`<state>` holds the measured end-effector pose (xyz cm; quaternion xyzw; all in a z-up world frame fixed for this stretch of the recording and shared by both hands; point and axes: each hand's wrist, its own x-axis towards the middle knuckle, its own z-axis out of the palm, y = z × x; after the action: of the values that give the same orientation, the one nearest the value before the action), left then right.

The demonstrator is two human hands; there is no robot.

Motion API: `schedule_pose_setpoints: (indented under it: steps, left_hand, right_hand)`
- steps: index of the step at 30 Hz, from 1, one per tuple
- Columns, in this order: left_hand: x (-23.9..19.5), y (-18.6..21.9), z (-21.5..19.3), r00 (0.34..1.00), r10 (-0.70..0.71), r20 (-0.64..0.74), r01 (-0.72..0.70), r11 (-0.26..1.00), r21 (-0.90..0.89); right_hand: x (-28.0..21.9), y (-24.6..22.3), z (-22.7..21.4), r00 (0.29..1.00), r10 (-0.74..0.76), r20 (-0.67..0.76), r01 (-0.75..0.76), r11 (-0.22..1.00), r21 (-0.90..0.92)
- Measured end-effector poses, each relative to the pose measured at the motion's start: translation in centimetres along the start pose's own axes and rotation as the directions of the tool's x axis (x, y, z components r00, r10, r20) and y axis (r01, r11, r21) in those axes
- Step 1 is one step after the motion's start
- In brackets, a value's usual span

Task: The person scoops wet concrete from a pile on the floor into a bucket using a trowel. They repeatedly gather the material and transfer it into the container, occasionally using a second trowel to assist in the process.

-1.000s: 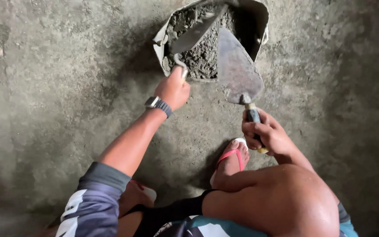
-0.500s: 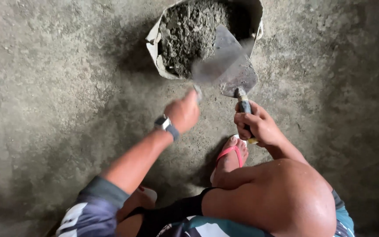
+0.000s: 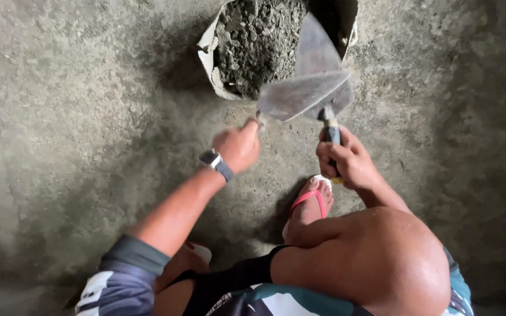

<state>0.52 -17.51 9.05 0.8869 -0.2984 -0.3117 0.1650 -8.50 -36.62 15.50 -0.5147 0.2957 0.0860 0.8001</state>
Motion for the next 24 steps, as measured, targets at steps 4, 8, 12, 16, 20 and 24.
schedule_pose_setpoints:
  steps: [4,8,12,16,20,24]
  left_hand:
    - [0.2,0.7,0.6,0.994,0.068,-0.080,-0.069,0.998,-0.010]
    - [-0.7,1.2,-1.5,0.980,0.089,-0.180,-0.073,0.993,0.092]
    - [1.6,0.0,-2.2,0.979,-0.072,-0.188,0.043,0.987,-0.155]
    - [0.2,-0.5,-0.8,0.993,0.024,-0.112,-0.030,0.998,-0.054]
    - [1.8,-1.9,-2.7,0.984,-0.080,-0.156,0.063,0.992,-0.114]
    - [0.5,-1.6,-0.6,0.986,0.100,-0.134,-0.091,0.993,0.071]
  right_hand:
    - [0.2,-0.1,-0.2,0.999,-0.045,-0.027,0.045,0.999,-0.010]
    - [0.1,0.3,0.1,1.000,-0.025,-0.005,0.025,0.998,-0.051]
    - [-0.3,0.0,0.7,0.999,-0.014,0.041,0.018,0.995,-0.099]
    - [0.1,-0.3,0.8,1.000,-0.020,0.014,0.020,1.000,-0.002]
    - [0.0,-0.1,1.2,0.999,-0.027,0.044,0.027,1.000,0.009]
    - [0.3,-0.4,0.6,0.999,-0.050,0.005,0.050,0.999,0.020]
